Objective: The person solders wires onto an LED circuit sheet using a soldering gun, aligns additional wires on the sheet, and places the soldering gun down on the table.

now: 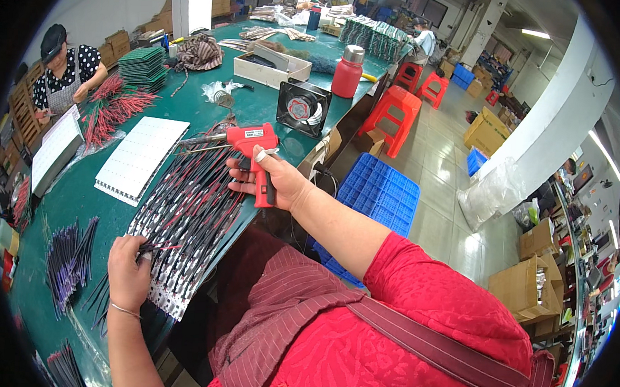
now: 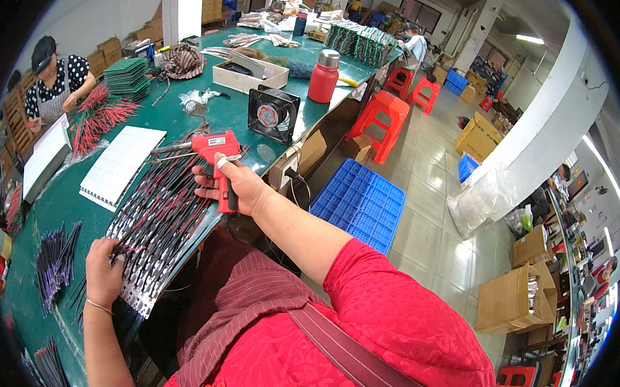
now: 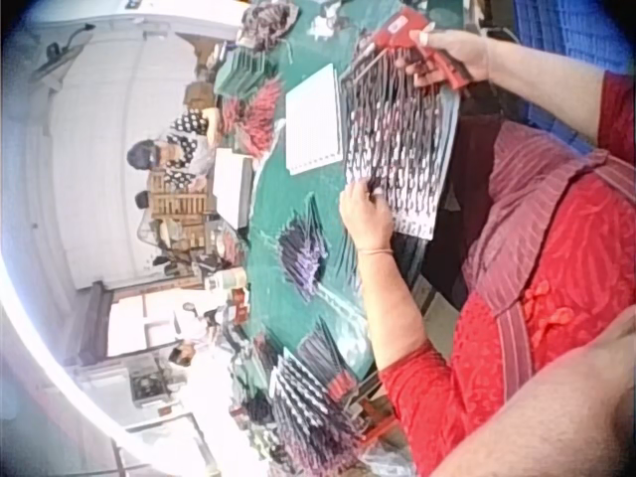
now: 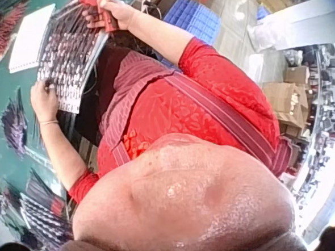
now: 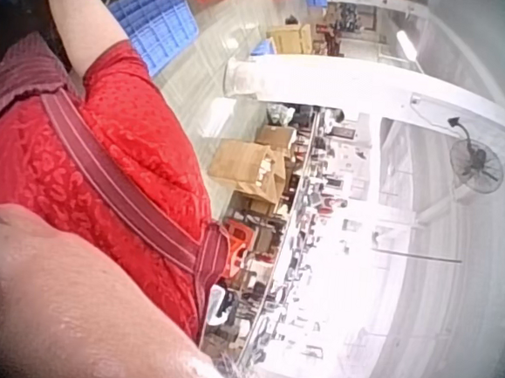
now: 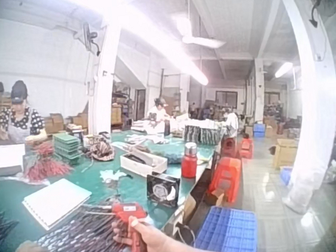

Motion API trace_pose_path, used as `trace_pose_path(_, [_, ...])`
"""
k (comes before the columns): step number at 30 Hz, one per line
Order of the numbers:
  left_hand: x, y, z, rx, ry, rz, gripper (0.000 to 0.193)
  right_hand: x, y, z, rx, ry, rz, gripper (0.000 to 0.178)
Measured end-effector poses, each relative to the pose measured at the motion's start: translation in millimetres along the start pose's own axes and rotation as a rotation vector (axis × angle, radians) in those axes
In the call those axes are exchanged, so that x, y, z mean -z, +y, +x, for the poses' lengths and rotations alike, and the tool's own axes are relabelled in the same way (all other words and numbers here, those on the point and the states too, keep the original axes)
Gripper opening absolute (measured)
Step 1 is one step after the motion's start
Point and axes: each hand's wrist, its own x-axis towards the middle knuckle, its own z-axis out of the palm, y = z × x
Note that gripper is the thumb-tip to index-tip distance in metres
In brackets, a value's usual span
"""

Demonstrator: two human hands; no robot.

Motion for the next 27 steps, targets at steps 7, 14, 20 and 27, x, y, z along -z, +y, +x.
trace_pose_path(7, [11, 20, 1, 0.110, -0.047, -0.150, 0.028, 4, 0, -1, 0.003, -0.030, -0.055, 0.052])
trace_pose_path(14, [8, 15, -1, 0.154, -0.140, -0.156, 0.031, 5, 2, 1, -0.002, -0.030, -0.058, 0.052])
trace_pose_path(20, [6, 18, -2, 0.066, -0.117, -0.044, 0.034, 5, 2, 1, 0.012, -0.035, -0.054, 0.051])
trace_pose_path(27, [6, 10, -3, 0.146, -0.066, -0.166, 0.029, 5, 2, 1, 0.011, -0.029, -0.033, 0.050])
